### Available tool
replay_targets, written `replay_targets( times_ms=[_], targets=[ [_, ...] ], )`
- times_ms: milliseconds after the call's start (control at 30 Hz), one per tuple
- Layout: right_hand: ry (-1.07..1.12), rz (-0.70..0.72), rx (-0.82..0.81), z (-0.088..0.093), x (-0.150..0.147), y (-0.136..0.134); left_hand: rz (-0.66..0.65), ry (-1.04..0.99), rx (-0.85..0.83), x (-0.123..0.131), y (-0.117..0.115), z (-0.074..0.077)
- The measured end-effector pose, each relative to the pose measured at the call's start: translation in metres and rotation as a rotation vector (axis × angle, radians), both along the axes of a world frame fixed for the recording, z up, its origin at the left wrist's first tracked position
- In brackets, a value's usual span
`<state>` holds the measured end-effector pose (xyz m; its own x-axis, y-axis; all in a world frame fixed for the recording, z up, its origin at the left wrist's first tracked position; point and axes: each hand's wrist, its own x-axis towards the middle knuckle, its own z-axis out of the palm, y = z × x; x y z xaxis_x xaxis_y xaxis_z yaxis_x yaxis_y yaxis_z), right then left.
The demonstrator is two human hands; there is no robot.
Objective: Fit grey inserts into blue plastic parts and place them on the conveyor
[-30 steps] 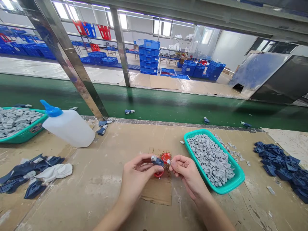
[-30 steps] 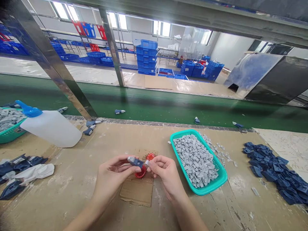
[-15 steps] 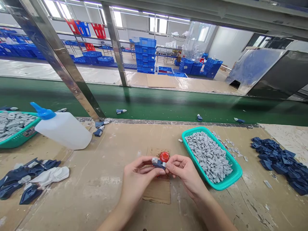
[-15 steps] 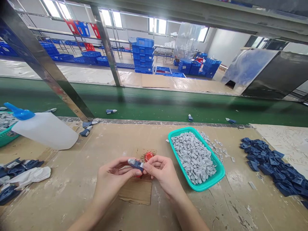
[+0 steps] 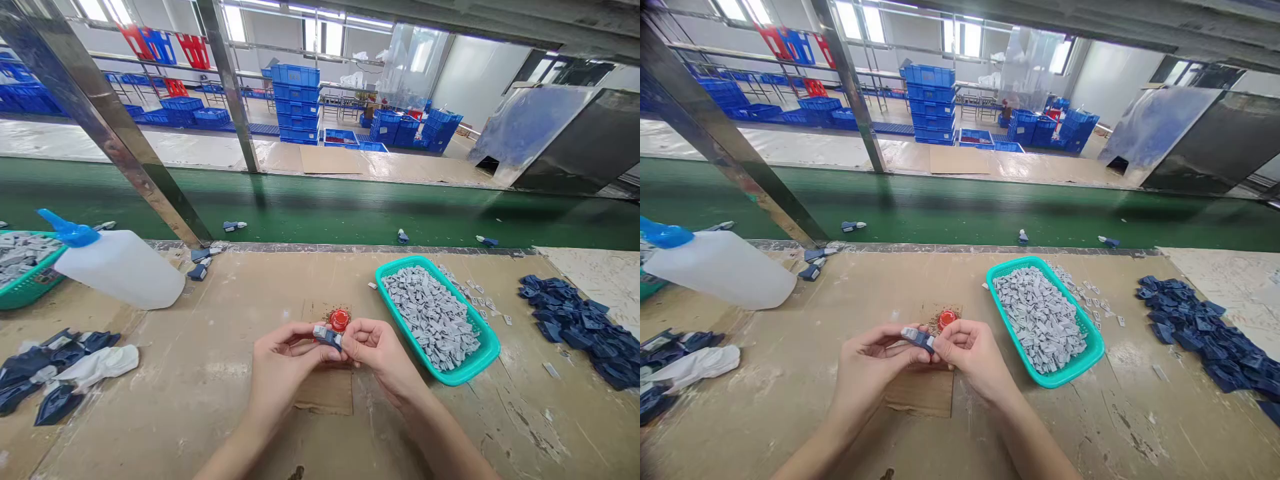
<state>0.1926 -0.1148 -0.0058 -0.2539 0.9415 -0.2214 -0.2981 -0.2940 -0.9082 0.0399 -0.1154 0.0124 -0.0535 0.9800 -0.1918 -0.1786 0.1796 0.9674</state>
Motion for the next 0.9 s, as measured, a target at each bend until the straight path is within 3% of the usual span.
replay_targets(
  times_ms=[200,367,600,733,900],
  targets=[
    [0.153,-0.049,0.000,0.010,0.015,0.000,0.001,-0.073,0.002,0.001,0.002,0.001],
    [-0.007,-0.080,0.070,0.012,0.024,0.000,-0.008,-0.067,0.008,0.000,0.003,-0.005],
    [-0.367,-0.269,0.077,-0.009,0.015,0.019,0.071,-0.008,0.095,-0.010,0.008,-0.009],
    [-0.425,-0.274,0.093,-0.020,0.008,0.024,0.153,0.021,0.141,-0.018,0.013,-0.010],
    [-0.415,-0.255,0.065,-0.027,0.006,0.024,0.147,0.024,0.145,-0.019,0.012,-0.011]
  ],
)
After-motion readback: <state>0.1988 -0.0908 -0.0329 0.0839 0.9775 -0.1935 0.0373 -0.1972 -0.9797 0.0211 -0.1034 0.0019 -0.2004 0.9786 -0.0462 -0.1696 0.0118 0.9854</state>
